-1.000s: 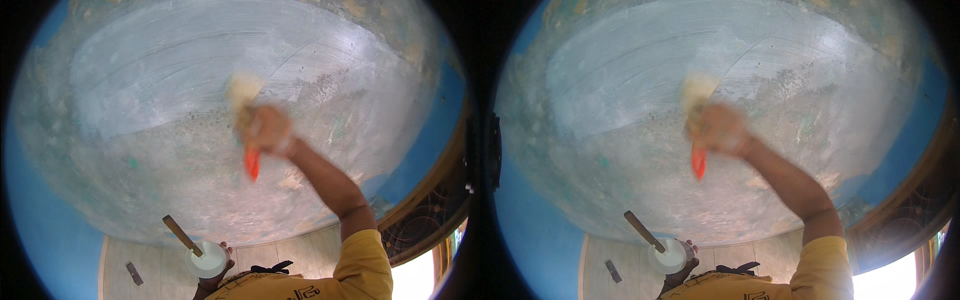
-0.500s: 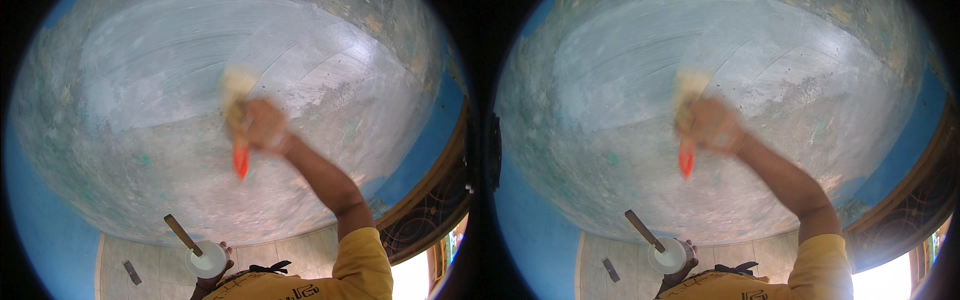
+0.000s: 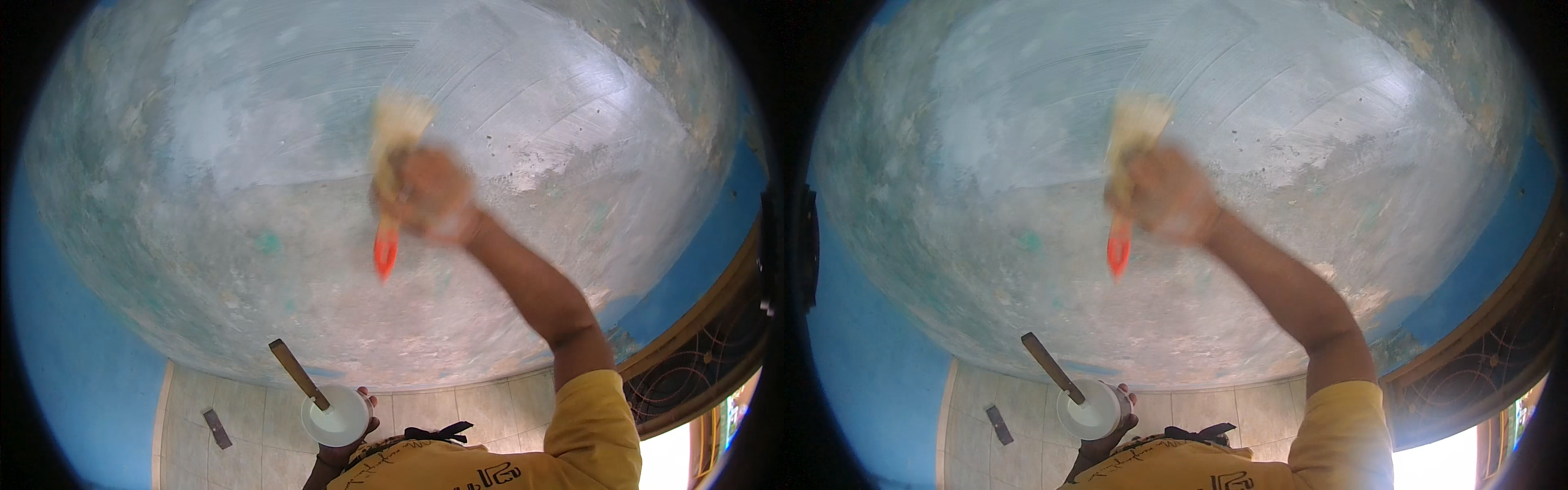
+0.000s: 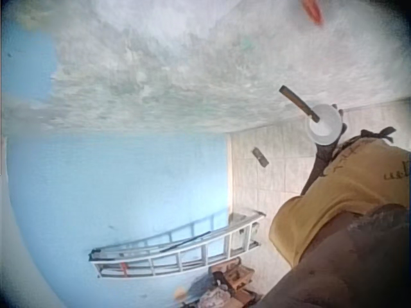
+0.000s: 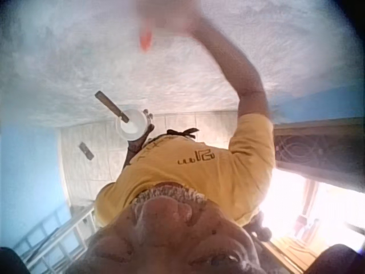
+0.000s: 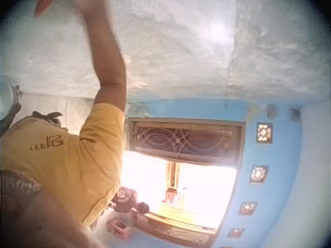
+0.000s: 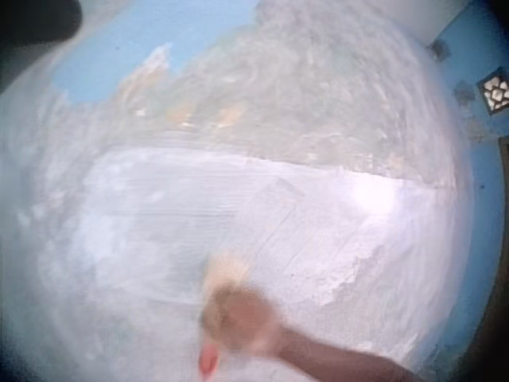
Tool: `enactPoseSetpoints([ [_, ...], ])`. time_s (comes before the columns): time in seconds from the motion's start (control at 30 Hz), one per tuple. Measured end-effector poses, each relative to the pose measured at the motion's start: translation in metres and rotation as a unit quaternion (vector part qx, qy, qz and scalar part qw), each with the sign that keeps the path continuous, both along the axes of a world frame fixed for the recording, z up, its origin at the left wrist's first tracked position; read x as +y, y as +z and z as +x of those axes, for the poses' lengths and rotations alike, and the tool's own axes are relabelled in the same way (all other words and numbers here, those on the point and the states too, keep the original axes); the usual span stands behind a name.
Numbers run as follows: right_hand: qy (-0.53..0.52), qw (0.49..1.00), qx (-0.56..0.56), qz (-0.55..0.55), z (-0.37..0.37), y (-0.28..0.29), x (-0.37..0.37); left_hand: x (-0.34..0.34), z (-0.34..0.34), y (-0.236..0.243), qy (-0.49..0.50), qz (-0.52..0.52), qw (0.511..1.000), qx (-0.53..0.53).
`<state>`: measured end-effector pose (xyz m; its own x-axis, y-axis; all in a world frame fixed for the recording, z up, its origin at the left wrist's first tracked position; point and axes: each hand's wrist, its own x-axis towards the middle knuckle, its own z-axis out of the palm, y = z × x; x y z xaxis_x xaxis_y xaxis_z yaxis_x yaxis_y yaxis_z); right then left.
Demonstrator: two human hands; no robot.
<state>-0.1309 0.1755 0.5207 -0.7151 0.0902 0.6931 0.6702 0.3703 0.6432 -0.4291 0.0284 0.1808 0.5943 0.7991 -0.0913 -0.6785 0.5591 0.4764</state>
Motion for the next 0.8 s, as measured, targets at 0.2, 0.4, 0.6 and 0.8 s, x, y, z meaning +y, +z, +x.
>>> enactPoseSetpoints([
  [0.2,0.055,0.987,0.020,-0.149,-0.026,-0.051,-0.035,0.003,-0.001,-0.009,-0.011,0.127,0.972,0.197],
  [0.4,-0.077,0.985,0.106,0.116,0.030,0.076,-0.023,-0.004,0.001,0.002,-0.004,-0.045,0.999,-0.027],
  [0.6,0.072,0.983,-0.065,-0.157,-0.043,-0.074,-0.008,-0.007,0.005,0.002,0.030,-0.063,0.997,-0.029],
  [0.8,-0.061,0.907,0.345,-0.232,-0.018,0.045,-0.028,-0.003,0.006,0.016,0.029,-0.021,0.996,0.086],
])
